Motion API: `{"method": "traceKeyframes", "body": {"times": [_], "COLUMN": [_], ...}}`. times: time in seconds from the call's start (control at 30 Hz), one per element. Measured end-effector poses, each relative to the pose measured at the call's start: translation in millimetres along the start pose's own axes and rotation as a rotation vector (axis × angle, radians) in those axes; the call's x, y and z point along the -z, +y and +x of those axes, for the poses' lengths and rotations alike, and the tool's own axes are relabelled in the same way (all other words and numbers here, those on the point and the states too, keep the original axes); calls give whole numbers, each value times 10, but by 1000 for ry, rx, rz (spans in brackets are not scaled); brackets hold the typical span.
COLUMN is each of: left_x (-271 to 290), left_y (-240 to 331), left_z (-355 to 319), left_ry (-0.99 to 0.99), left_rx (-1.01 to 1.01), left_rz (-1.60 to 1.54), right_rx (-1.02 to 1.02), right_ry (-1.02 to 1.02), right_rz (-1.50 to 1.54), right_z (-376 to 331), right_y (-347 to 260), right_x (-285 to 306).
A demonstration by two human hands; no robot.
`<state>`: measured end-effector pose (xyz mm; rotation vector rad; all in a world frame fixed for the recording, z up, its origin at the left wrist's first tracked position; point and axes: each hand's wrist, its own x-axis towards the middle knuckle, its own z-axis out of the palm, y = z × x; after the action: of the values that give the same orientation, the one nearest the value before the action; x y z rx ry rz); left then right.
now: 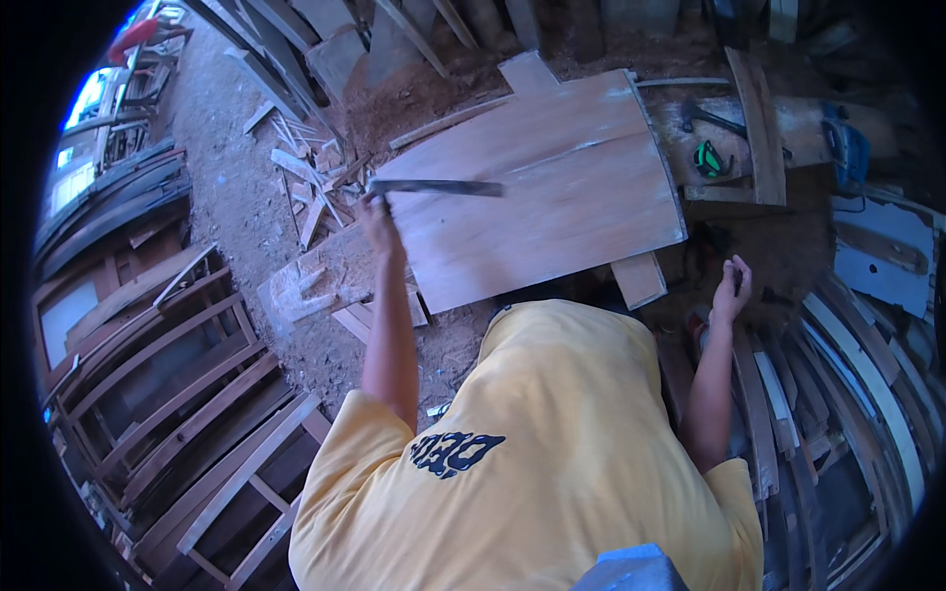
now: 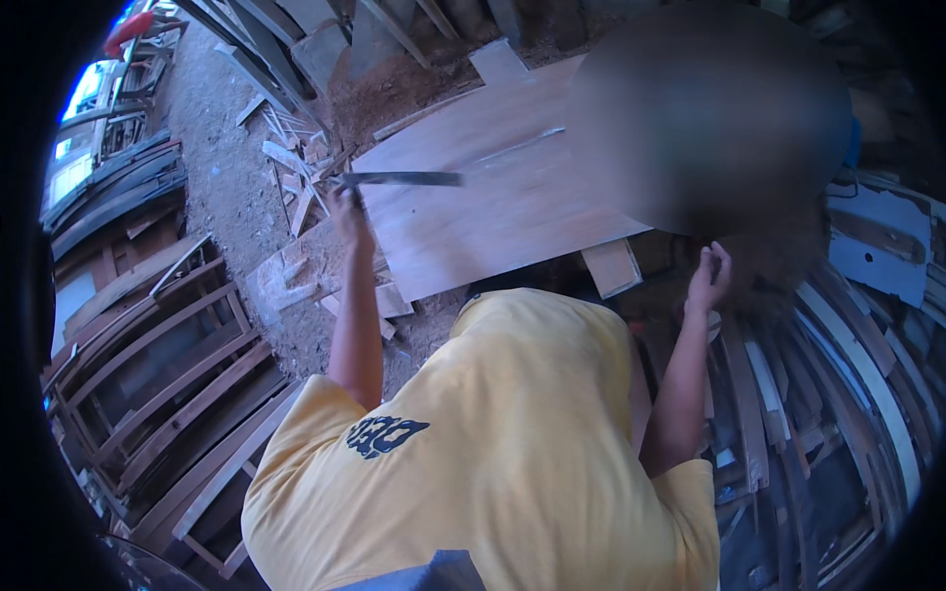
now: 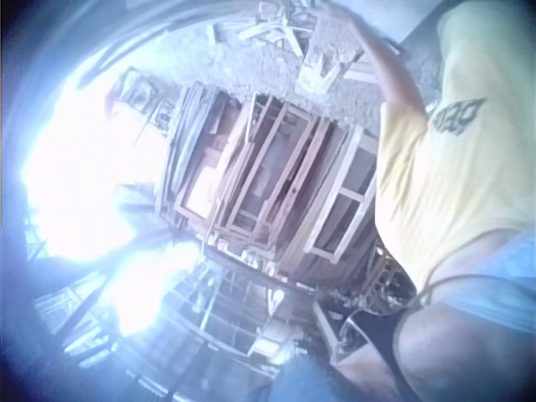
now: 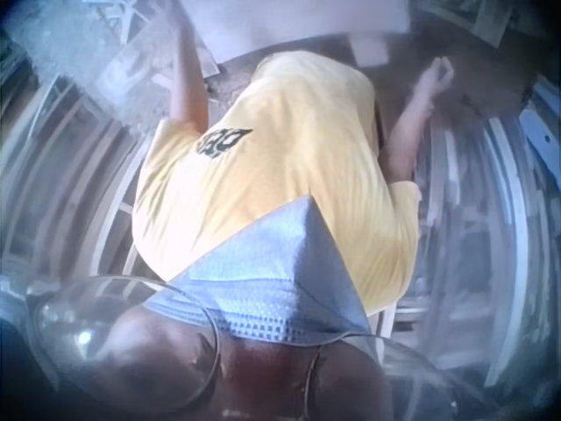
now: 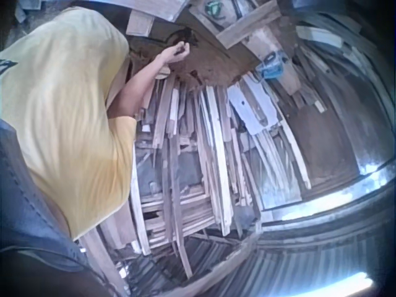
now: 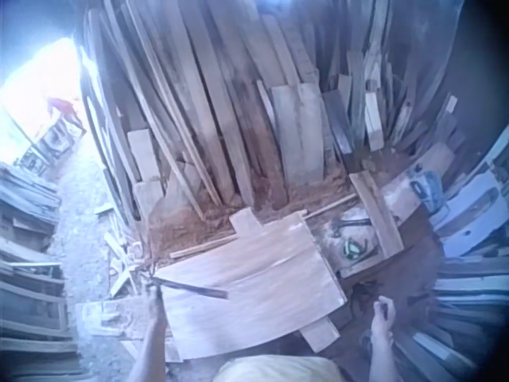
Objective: The person measures and marks a wooden board using a tape measure, a square ruler, and a pencil, cuts the board with a circular saw, and smooths its edge using an electric planer.
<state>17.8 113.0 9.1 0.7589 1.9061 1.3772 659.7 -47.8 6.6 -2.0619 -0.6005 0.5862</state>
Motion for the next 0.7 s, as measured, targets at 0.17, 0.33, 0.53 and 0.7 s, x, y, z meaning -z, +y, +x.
{"method": "traceKeyframes", "body": {"times": [0.17, 0.33, 0.53, 0.7], "left_x": [-1097, -1753, -2209, -2131], "left_y": [11, 156, 890, 830], "left_z": [-617, -1191, -2194, -2672], "left_ry": [-321, -477, -619, -983], "left_rx": [-111, -110, -231, -987], "left_rz": [161, 252, -126, 313], "right_rx": [153, 82, -129, -254], "right_ry": [-274, -264, -200, -483], "right_rz": [-150, -143, 127, 262], "right_z": [40, 57, -20, -347], "right_y": [-9, 240, 322, -475], "right_x": [58, 262, 250, -108]}}
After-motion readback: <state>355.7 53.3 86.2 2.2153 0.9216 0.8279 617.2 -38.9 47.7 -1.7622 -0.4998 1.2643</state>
